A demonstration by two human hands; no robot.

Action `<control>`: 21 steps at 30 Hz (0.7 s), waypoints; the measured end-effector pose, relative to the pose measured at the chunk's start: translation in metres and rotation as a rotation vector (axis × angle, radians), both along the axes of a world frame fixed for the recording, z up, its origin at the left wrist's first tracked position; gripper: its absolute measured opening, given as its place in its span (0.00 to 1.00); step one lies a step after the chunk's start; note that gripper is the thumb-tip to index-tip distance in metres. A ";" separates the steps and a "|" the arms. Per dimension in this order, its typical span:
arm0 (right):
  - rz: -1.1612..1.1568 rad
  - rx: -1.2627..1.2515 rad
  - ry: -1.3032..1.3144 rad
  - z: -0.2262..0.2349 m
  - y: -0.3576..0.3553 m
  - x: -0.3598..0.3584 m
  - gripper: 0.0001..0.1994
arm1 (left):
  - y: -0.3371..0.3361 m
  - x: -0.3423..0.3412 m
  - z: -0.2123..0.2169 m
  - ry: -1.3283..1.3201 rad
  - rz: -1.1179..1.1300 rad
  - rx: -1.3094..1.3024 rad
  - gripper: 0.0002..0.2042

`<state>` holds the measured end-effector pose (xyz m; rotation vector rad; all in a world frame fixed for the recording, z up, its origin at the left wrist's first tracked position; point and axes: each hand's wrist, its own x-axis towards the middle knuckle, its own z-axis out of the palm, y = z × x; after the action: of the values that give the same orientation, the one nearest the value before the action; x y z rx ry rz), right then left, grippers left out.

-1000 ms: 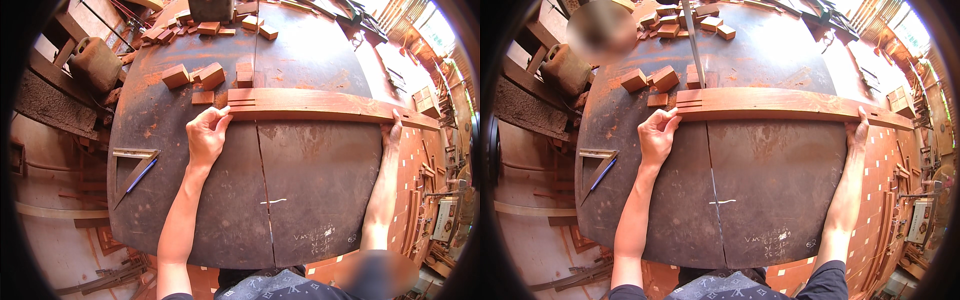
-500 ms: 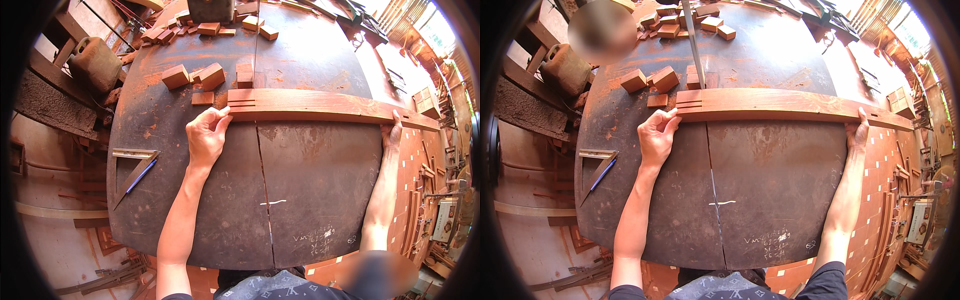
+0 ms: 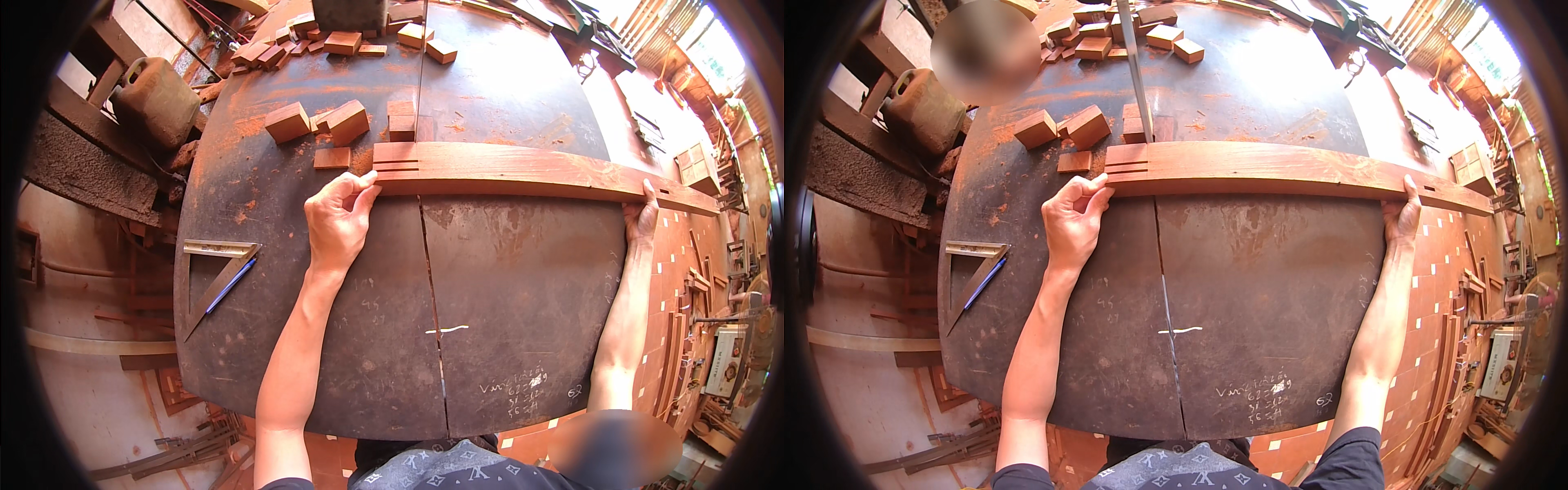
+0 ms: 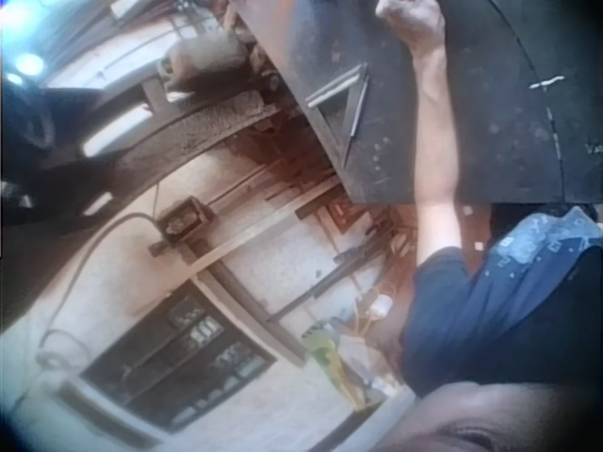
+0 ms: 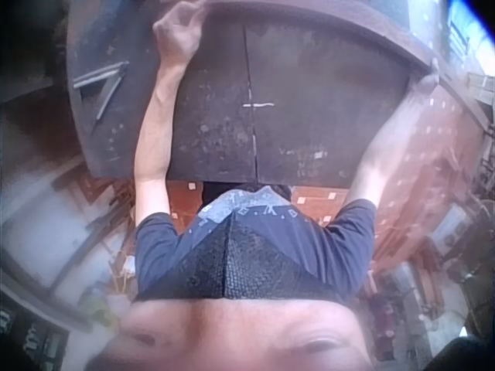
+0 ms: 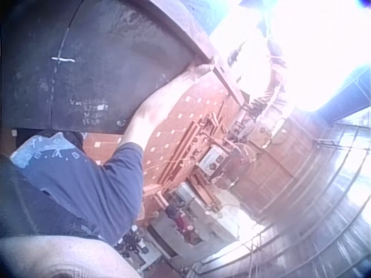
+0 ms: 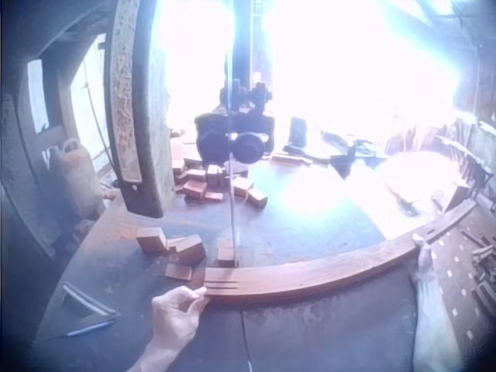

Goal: The person positions a wooden plank on a band saw table, marks it with a pencil and set square, then cuts the plank using the band saw. The person repeats this process for multiple planks, measuring and marking each before cutting.

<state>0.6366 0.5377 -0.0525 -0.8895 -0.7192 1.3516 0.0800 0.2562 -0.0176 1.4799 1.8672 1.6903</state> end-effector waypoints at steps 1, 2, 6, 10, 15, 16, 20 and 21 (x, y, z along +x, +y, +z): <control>0.000 0.002 -0.003 0.000 0.000 0.001 0.22 | 0.000 0.000 0.000 0.001 -0.003 0.000 0.06; 0.001 0.004 -0.006 0.000 0.000 0.002 0.23 | 0.001 0.000 -0.001 0.002 -0.006 0.001 0.06; -0.021 0.010 -0.018 0.000 -0.001 -0.002 0.23 | 0.000 0.001 0.001 -0.007 -0.002 -0.023 0.06; -0.006 0.000 -0.017 0.004 -0.003 -0.007 0.23 | -0.001 0.000 0.000 -0.015 0.001 -0.024 0.06; 0.000 0.003 0.012 0.003 -0.001 -0.003 0.20 | 0.000 0.000 -0.001 -0.015 -0.005 -0.034 0.06; -0.001 0.000 0.010 0.002 -0.001 -0.002 0.20 | -0.001 0.000 -0.002 -0.016 -0.007 -0.032 0.06; 0.006 -0.006 0.006 0.002 0.000 -0.003 0.19 | -0.001 0.001 -0.001 -0.026 -0.010 -0.020 0.06; 0.010 -0.006 0.008 0.002 0.000 -0.004 0.19 | -0.001 0.001 -0.001 -0.030 -0.006 -0.015 0.05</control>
<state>0.6329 0.5374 -0.0505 -0.8863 -0.7143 1.3663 0.0806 0.2552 -0.0185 1.4446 1.8540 1.6833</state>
